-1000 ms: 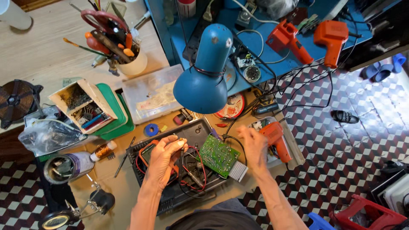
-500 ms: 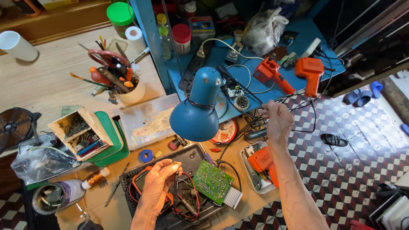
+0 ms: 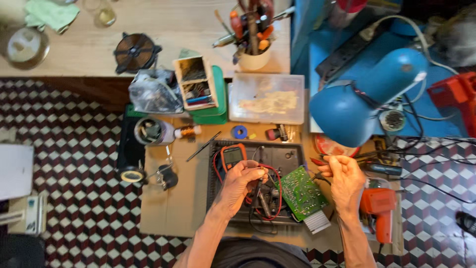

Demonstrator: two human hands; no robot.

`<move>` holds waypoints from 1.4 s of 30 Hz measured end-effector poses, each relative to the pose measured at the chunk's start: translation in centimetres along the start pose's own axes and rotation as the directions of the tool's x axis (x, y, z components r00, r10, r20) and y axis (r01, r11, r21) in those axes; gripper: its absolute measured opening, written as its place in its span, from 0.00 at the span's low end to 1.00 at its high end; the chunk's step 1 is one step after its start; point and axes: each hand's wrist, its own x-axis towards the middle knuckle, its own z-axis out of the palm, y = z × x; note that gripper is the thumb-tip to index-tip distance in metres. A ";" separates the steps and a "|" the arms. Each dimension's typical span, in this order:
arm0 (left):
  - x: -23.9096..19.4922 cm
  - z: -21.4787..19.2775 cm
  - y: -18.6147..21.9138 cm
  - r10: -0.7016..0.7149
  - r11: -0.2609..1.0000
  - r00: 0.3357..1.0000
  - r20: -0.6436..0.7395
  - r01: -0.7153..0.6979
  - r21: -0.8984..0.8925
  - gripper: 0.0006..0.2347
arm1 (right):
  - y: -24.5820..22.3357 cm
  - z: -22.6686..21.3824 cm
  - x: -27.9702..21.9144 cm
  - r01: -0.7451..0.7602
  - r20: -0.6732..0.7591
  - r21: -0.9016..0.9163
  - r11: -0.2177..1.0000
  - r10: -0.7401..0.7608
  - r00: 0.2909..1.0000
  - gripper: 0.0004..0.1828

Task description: The person works on a green circuit board, using a multimeter to test components and a heat gun to apply heat to solder joints. They also use a magnifying lamp to inspect the board and handle small electronic components with pliers.

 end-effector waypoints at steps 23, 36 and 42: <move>-9.8 -14.3 -8.3 0.135 0.851 0.907 -0.398 -0.312 -0.422 0.10 | -2.2 29.8 -13.8 0.382 0.889 -0.293 0.877 0.102 0.446 0.24; -11.4 -15.5 -17.8 0.034 0.865 0.938 -0.345 -0.201 -0.460 0.11 | -2.4 36.6 -20.7 0.626 0.900 0.027 0.779 -0.292 0.325 0.09; -8.8 -13.2 -15.9 -0.112 0.925 0.988 -0.106 0.065 -0.375 0.10 | -16.2 17.1 -15.7 0.762 0.771 -0.142 0.631 -0.413 0.485 0.13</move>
